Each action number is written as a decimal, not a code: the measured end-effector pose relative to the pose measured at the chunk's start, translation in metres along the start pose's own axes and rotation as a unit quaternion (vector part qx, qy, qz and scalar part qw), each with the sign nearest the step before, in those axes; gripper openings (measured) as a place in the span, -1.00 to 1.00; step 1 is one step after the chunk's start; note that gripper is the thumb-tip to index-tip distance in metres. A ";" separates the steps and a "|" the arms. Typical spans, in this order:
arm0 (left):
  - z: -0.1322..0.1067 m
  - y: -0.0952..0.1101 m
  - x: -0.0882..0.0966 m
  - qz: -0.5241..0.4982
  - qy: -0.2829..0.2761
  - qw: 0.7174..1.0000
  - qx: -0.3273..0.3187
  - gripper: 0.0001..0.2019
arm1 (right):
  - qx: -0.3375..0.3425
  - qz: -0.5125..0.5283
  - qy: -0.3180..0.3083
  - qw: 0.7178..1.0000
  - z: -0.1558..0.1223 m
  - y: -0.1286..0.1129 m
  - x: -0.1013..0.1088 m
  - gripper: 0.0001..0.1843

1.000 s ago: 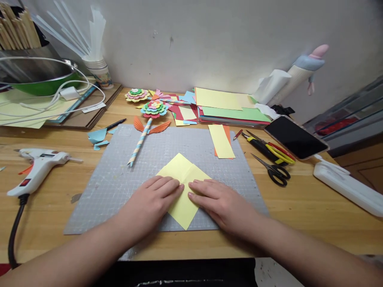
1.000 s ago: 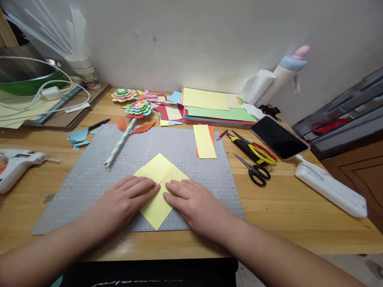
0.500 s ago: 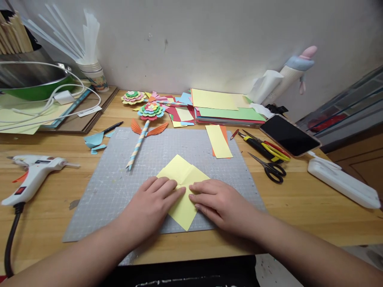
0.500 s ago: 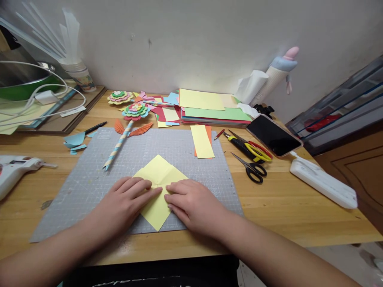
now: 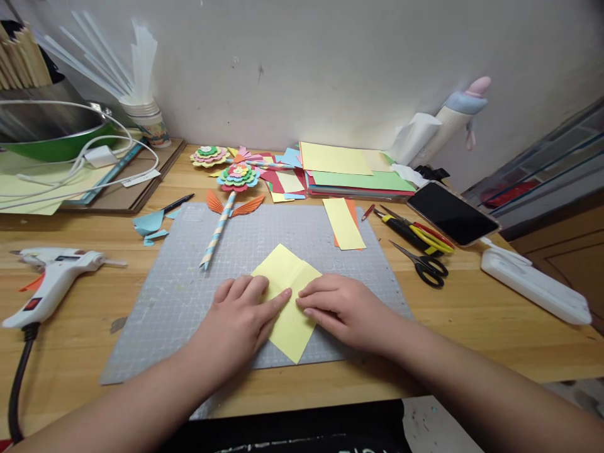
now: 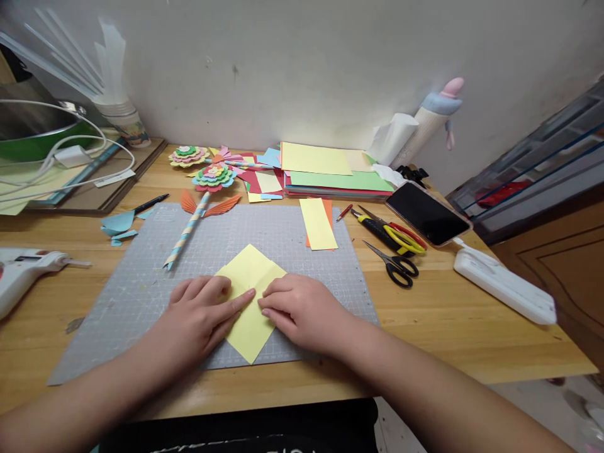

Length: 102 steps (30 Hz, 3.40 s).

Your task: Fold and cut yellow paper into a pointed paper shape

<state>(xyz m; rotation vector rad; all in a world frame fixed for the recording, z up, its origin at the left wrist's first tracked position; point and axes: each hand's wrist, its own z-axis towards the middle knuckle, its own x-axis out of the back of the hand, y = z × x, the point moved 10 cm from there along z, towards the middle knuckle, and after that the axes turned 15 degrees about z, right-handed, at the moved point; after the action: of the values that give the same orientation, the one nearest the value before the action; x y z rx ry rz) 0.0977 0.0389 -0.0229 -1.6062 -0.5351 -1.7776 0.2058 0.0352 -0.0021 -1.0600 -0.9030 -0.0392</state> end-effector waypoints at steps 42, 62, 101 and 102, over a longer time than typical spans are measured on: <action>-0.001 0.016 0.013 -0.033 0.069 0.996 -0.050 -0.68 | -0.134 -0.093 0.069 0.984 0.007 0.048 0.017 -0.54; 0.001 0.018 0.015 -0.025 0.072 0.995 -0.065 -0.70 | -0.112 -0.173 -0.049 0.977 -0.031 0.002 -0.044 -0.45; -0.004 0.010 0.004 -0.110 -0.064 0.988 -0.086 -0.49 | -0.347 -0.283 0.348 0.824 -0.150 0.129 0.194 -0.57; -0.003 0.010 0.004 -0.116 -0.064 0.988 -0.085 -0.48 | -0.351 -0.286 0.333 0.827 -0.149 0.134 0.196 -0.55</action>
<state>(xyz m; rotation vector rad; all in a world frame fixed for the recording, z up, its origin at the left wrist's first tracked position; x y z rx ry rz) 0.1028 0.0291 -0.0211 -1.8482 -0.6692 -1.9417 0.4838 0.0654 0.0015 -1.2727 -0.5150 -1.2605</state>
